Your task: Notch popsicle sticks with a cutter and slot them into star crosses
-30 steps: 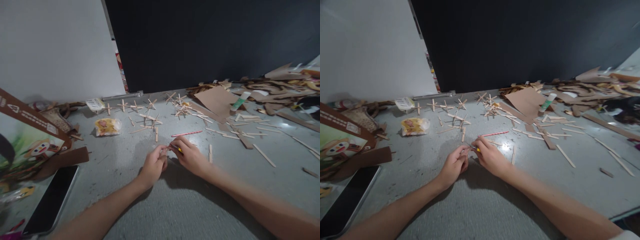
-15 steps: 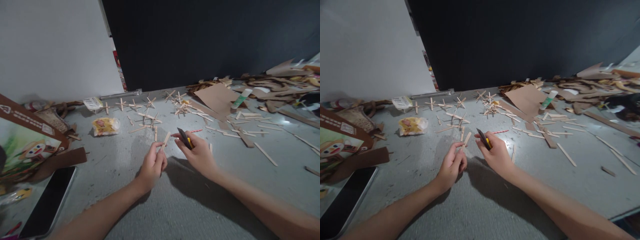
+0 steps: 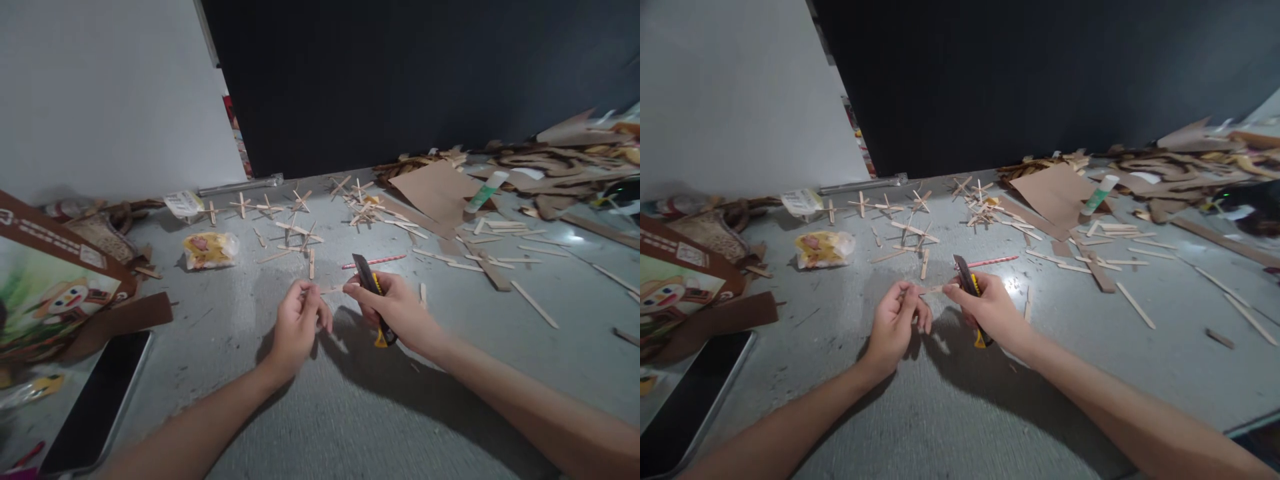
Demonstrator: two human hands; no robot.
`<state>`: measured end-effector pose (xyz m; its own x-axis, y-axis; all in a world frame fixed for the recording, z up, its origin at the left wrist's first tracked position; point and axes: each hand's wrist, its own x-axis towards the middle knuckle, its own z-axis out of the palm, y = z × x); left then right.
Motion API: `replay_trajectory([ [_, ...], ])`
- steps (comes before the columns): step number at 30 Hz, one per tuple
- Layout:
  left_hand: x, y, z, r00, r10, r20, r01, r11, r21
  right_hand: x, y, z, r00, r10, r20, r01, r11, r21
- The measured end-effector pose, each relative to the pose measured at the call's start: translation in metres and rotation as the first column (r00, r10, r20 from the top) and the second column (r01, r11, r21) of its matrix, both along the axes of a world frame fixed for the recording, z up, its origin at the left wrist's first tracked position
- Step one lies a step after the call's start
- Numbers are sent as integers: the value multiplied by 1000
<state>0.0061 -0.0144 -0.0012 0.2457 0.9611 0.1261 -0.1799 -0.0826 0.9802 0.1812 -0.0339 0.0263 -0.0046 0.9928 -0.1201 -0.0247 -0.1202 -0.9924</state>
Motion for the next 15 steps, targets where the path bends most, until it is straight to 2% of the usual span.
replay_trajectory([
  [3,1,1,4,998,7,56,-7,1000,-5,-7,-3,-2,995,-26,-96,22,999,-43],
  [7,1,-1,2,998,-64,3,64,998,-6,-14,-7,-7,990,-76,-119,71,997,-45],
  [12,1,0,-2,995,16,-95,-16,1000,6,-15,-9,-12,999,14,37,-15,999,34],
  [15,0,1,-4,987,74,-140,-69,997,40,-12,-8,-12,975,-72,212,30,980,194],
])
